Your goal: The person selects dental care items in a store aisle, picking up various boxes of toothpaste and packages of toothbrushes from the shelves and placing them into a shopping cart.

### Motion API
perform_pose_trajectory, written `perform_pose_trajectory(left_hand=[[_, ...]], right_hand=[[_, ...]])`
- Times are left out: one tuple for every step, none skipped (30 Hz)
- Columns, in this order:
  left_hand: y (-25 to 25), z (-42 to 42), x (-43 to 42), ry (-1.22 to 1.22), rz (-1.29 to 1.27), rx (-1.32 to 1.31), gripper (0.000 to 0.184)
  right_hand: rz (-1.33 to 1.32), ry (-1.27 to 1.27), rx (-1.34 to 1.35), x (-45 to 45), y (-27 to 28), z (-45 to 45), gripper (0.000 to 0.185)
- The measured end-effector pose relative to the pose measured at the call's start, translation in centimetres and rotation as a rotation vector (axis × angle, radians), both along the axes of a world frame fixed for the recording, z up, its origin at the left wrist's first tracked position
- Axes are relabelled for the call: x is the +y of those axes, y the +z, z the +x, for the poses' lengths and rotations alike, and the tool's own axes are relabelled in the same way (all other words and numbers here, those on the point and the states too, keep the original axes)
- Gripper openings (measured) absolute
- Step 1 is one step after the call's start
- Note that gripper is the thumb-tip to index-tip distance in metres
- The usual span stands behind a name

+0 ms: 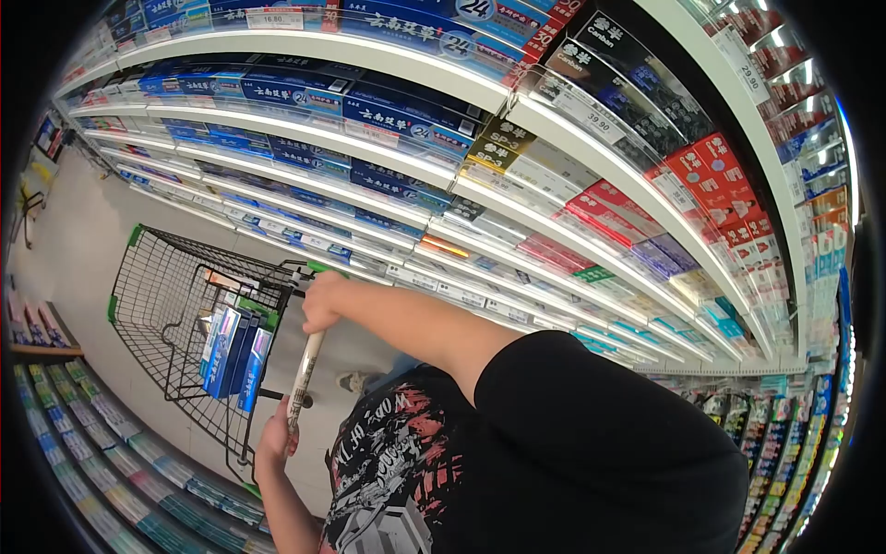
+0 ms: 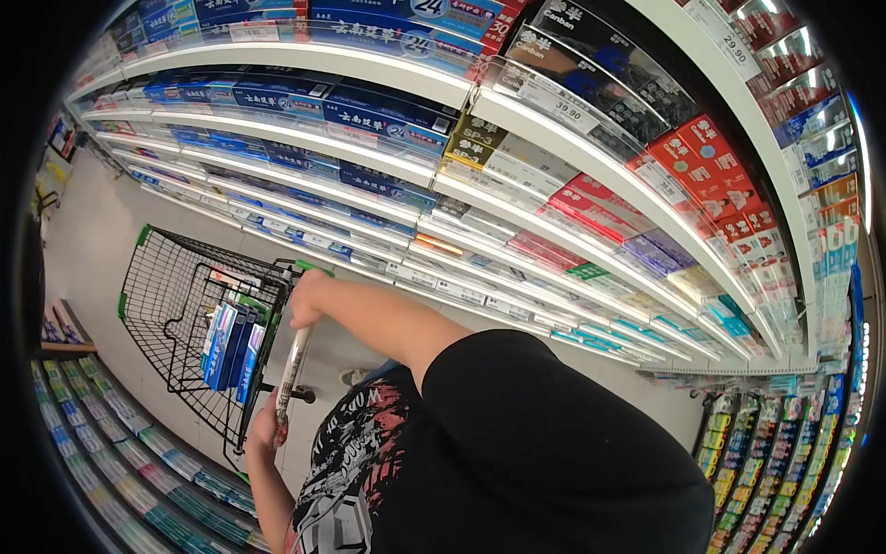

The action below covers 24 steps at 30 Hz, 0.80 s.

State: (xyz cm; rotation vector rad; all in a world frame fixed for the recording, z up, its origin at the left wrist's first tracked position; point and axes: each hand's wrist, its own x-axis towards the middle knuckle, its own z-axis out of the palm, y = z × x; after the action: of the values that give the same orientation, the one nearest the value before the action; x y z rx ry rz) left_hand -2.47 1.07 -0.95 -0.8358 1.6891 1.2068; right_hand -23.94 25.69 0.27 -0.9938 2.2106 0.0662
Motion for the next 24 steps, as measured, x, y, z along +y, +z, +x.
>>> perform_pose_trajectory(left_hand=[[0.1, 0.2, 0.4, 0.010, -0.002, 0.003, 0.069], [0.3, 0.4, 0.9, -0.001, -0.017, 0.003, 0.070], [0.4, 0.7, 1.5, -0.012, -0.034, -0.001, 0.071], [0.6, 1.0, 2.1, -0.021, -0.044, -0.005, 0.073], [0.6, 1.6, 2.6, -0.009, -0.050, -0.006, 0.073], [0.2, 2.2, 3.0, -0.023, -0.048, 0.010, 0.075], [-0.2, 2.7, 3.5, -0.037, -0.046, 0.026, 0.076], [-0.8, 3.3, 4.1, -0.025, -0.096, 0.059, 0.078], [-0.4, 3.7, 5.1, -0.016, -0.101, 0.061, 0.078], [-0.1, 4.4, 6.3, -0.033, -0.205, 0.154, 0.078], [0.3, 5.2, 7.4, -0.049, -0.311, 0.243, 0.079], [1.1, 6.0, 8.5, -0.048, -0.366, 0.276, 0.074], [1.2, 7.1, 9.4, -0.033, -0.374, 0.274, 0.074], [1.2, 8.5, 10.1, -0.292, -0.557, 0.499, 0.070], [1.3, 9.5, 11.0, -0.560, -0.737, 0.718, 0.067], [1.8, 10.1, 12.3, -0.574, -0.817, 0.718, 0.062], [1.4, 10.8, 12.7, -0.567, -0.825, 0.715, 0.062], [0.9, 11.4, 13.4, -0.577, -0.905, 0.754, 0.064], [0.4, 12.0, 14.1, -0.583, -0.985, 0.793, 0.065], [0.0, 12.7, 14.5, -0.575, -0.990, 0.788, 0.065], [0.2, 13.2, 15.1, -0.577, -0.972, 0.763, 0.066], [0.4, 13.4, 15.6, -0.577, -0.956, 0.741, 0.067], [0.4, 13.7, 16.1, -0.571, -0.960, 0.736, 0.067], [0.4, 14.2, 16.5, -0.568, -0.959, 0.735, 0.068]], right_hand=[[-0.002, 0.010, 0.003, 0.4, -0.1, 0.2, 0.056], [-0.022, 0.008, 0.020, 0.9, -0.2, 0.6, 0.056], [-0.044, 0.005, 0.033, 1.5, -0.3, 1.0, 0.056], [-0.048, 0.015, 0.031, 2.1, -0.4, 1.5, 0.056], [-0.050, 0.026, 0.029, 2.7, -0.4, 1.9, 0.057], [-0.054, 0.037, 0.032, 3.3, -0.3, 2.2, 0.057], [-0.060, 0.049, 0.037, 3.8, -0.5, 2.5, 0.057], [-0.080, 0.037, 0.041, 4.5, -0.8, 3.1, 0.057], [-0.097, 0.025, 0.045, 5.3, -0.6, 3.6, 0.057], [-0.101, 0.036, 0.046, 6.0, -0.5, 4.0, 0.057], [-0.104, 0.035, 0.048, 6.7, -0.4, 4.5, 0.056], [-0.108, 0.035, 0.050, 7.4, -0.1, 5.0, 0.056], [-0.115, 0.052, 0.050, 8.1, -0.1, 5.6, 0.056], [-0.133, 0.040, 0.051, 8.8, -0.2, 6.1, 0.055], [-0.151, 0.027, 0.053, 9.4, -0.2, 6.6, 0.055], [-0.160, 0.039, 0.056, 10.0, -0.2, 7.0, 0.055], [-0.172, 0.030, 0.059, 10.6, -0.2, 7.7, 0.056], [-0.180, 0.023, 0.062, 11.3, 0.1, 8.2, 0.057], [-0.179, 0.036, 0.065, 12.1, 0.4, 8.6, 0.057], [-0.180, 0.017, 0.036, 12.7, 0.8, 9.1, 0.052], [-0.182, -0.005, 0.005, 13.2, 1.1, 9.8, 0.048], [-0.186, 0.000, 0.005, 13.9, -0.1, 9.9, 0.048], [-0.504, -0.037, 0.064, 14.6, -2.1, 10.0, 0.039], [-0.821, -0.079, 0.119, 15.3, -3.3, 10.5, 0.031]])
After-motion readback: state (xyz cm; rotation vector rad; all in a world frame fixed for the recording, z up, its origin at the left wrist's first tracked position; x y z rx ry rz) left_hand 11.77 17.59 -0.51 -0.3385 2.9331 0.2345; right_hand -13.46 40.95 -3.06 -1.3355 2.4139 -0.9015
